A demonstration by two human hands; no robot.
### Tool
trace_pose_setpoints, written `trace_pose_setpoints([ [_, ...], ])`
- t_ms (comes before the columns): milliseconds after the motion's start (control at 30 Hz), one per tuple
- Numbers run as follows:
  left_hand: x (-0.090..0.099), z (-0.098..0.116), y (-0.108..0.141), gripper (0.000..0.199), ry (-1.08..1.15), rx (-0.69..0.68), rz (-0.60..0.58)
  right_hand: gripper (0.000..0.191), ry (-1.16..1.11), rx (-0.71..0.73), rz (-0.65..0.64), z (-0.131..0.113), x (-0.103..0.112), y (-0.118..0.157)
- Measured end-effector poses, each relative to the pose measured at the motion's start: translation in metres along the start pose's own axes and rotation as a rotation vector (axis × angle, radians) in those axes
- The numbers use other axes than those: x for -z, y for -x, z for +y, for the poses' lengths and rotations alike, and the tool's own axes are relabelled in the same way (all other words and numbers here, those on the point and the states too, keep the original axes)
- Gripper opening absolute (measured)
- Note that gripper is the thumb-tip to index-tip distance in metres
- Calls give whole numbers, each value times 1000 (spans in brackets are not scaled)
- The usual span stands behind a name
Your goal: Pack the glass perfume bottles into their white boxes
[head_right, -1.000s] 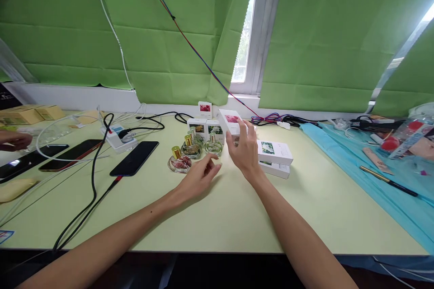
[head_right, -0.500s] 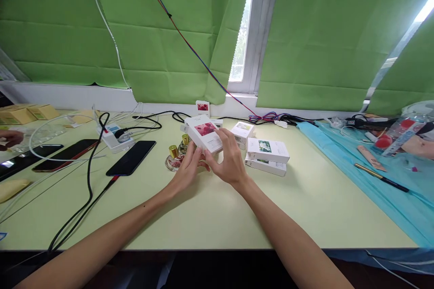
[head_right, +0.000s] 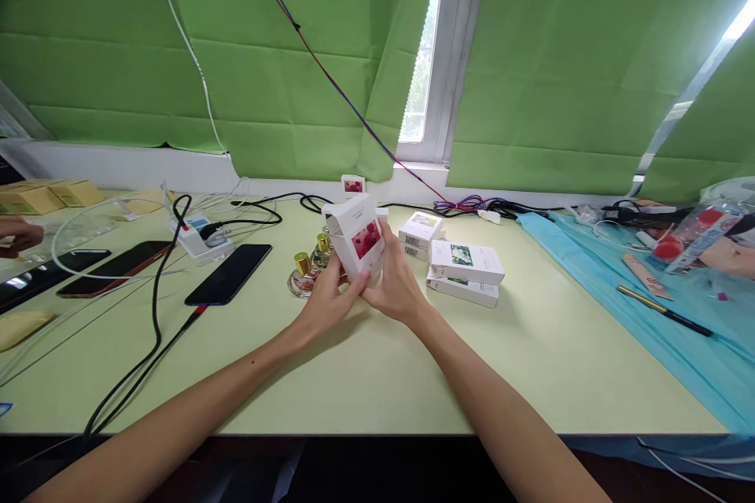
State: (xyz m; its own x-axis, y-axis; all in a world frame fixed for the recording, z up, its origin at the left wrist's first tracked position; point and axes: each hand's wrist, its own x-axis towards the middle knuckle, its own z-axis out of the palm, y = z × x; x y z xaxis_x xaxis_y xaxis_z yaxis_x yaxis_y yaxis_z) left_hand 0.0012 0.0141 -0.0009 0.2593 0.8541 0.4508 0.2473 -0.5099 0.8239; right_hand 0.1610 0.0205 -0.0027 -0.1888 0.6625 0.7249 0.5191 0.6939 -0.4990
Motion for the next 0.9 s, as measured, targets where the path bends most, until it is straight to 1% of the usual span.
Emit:
trace_pose_setpoints([
  [100, 0, -2, -1, 59, -43, -3, 5, 115, -12, -33, -50, 4, 3, -1],
  [300, 1, -2, 0, 60, -97, 30, 26, 117, -50, -17, -132, 12, 8, -1],
  [433, 1, 2, 2, 69, -117, 10, 35, 115, -84, -46, -156, 15, 11, -2],
  [533, 2, 2, 2, 69, -111, -1, 24, 113, -116, -56, -164, 14, 13, -2],
  [633, 2, 1, 2, 69, -114, -40, 38, 111, -125, -65, -166, 14, 13, -3],
  [767, 3, 0, 2, 63, -132, -132, 41, 105, -90, -45, -162, 14, 14, -3],
  [900, 4, 1, 2, 55, -156, -164, 18, 96, -52, -5, -165, 13, 15, -3],
])
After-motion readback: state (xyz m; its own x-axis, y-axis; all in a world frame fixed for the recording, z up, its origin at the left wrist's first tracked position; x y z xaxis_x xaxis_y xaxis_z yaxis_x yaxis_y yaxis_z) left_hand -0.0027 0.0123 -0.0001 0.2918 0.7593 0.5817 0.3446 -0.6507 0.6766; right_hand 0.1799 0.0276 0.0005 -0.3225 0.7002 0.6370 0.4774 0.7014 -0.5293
